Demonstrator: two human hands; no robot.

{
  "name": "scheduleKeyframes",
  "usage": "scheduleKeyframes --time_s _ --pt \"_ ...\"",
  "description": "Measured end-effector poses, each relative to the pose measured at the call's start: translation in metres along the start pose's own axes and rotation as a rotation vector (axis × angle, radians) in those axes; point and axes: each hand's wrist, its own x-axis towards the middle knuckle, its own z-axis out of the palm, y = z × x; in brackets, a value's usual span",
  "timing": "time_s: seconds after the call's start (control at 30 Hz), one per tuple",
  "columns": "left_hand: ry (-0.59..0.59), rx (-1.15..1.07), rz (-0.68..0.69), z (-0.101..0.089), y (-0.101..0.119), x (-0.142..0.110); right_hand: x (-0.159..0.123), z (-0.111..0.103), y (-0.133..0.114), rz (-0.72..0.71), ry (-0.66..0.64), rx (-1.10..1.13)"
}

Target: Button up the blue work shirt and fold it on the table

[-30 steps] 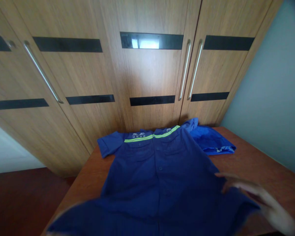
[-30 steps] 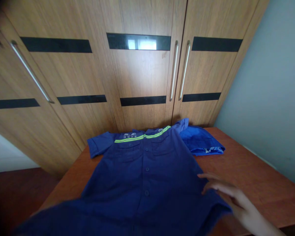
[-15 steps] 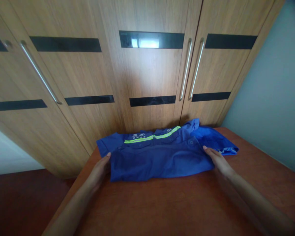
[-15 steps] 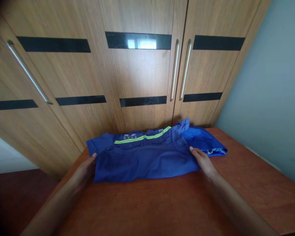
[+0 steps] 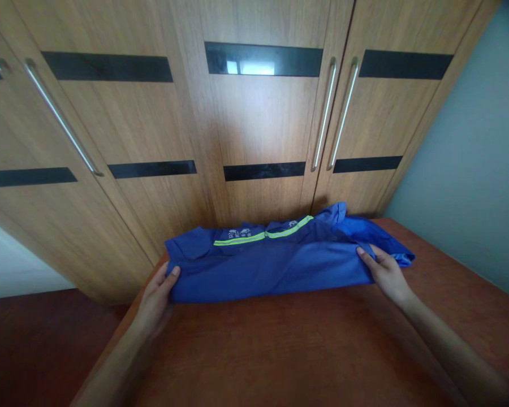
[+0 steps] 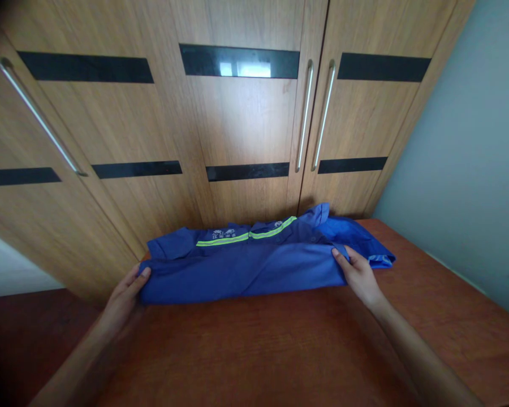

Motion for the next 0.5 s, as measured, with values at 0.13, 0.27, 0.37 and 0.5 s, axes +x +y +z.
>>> scheduleKeyframes --time_s 0.13,0.27,0.37,0.5 --pt "-0.103 0.198 -0.017 0.001 -0.011 0.009 -0.001 0.007 0.013 0.077 -0.104 0.033" --pt "-0.156 0.193 -0.155 -0.007 -0.022 0.012 -0.004 0.009 0.020 0.128 -0.169 0.047" --pt "-0.046 0.102 -0.163 -0.017 -0.014 0.014 -0.001 0.012 0.008 0.130 -0.157 0.044" --pt "0.131 0.082 -0.080 -0.028 0.018 0.008 0.003 0.023 -0.027 0.051 -0.130 0.096"
